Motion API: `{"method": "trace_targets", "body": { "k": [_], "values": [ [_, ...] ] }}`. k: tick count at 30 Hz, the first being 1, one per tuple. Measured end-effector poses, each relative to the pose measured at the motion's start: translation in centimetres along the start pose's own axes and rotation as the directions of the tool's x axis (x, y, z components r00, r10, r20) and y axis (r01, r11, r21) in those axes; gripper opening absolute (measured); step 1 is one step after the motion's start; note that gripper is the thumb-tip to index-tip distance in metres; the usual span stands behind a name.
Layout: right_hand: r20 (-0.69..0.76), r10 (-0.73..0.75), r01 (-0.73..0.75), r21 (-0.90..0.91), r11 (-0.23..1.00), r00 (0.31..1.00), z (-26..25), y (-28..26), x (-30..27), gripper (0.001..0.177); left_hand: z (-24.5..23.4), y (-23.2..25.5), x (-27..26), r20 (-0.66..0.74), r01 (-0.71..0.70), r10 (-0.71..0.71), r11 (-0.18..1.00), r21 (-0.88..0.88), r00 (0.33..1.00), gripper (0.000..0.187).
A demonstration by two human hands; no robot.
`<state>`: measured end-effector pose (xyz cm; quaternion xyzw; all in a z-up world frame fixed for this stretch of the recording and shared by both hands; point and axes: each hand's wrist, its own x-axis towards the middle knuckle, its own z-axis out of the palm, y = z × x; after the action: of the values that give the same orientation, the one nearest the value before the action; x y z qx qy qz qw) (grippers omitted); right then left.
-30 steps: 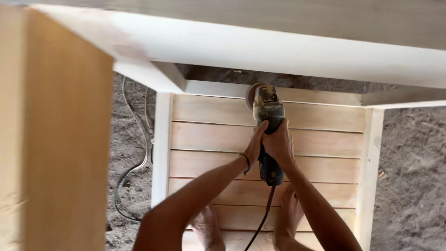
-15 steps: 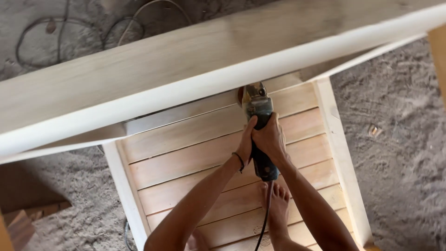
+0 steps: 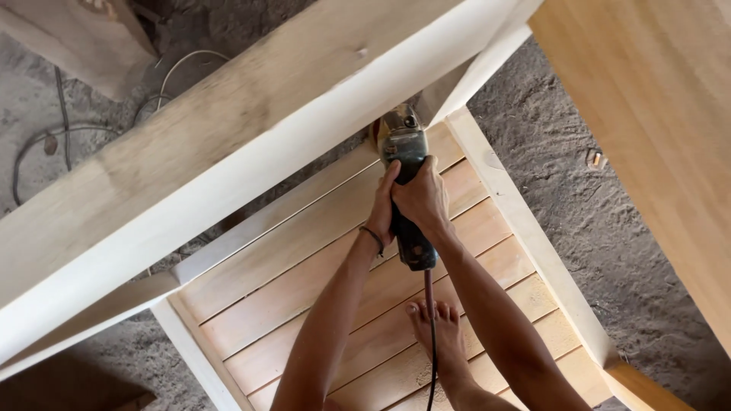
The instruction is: The person sands the surfaces and edges of a wooden chair frame using an angle grinder with a sanding disc.
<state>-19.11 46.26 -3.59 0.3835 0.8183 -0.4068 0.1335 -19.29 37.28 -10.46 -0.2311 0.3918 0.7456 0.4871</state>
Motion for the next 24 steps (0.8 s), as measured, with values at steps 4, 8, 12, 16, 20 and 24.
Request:
{"method": "trace_targets", "body": {
  "k": [4,8,12,16,20,24],
  "values": [
    [0.038,0.044,-0.043,-0.016,0.999,0.998,-0.7,-0.4,0.5,0.06,0.7,0.5,0.1,-0.002,-0.013,0.013,1.0,0.016,1.0,0.092],
    [0.017,0.021,-0.02,-0.042,0.999,1.0,-1.0,1.2,-0.4,0.061,1.1,-1.6,-0.3,-0.052,-0.024,0.025,1.0,0.01,0.998,0.093],
    [0.027,0.012,-0.011,-0.013,1.0,1.0,-1.0,3.2,-1.1,0.063,0.6,-4.5,-0.1,-0.017,-0.023,0.022,1.0,-0.019,1.0,0.101],
    [0.034,-0.032,0.032,-0.016,0.999,0.999,0.1,3.2,-2.5,0.063,-0.5,-5.5,-0.7,-0.04,-0.068,0.066,0.997,-0.028,0.997,0.102],
    [0.114,-0.073,0.082,-0.081,0.993,0.991,2.8,2.5,-5.7,0.061,-3.4,-6.7,-4.0,-0.119,-0.118,0.104,0.985,-0.123,0.987,0.096],
    [0.208,-0.158,0.197,-0.18,0.964,0.965,7.4,2.1,-9.8,0.058,-7.7,-8.8,-8.9,-0.205,-0.198,0.146,0.944,-0.263,0.968,0.089]
  ]
}}
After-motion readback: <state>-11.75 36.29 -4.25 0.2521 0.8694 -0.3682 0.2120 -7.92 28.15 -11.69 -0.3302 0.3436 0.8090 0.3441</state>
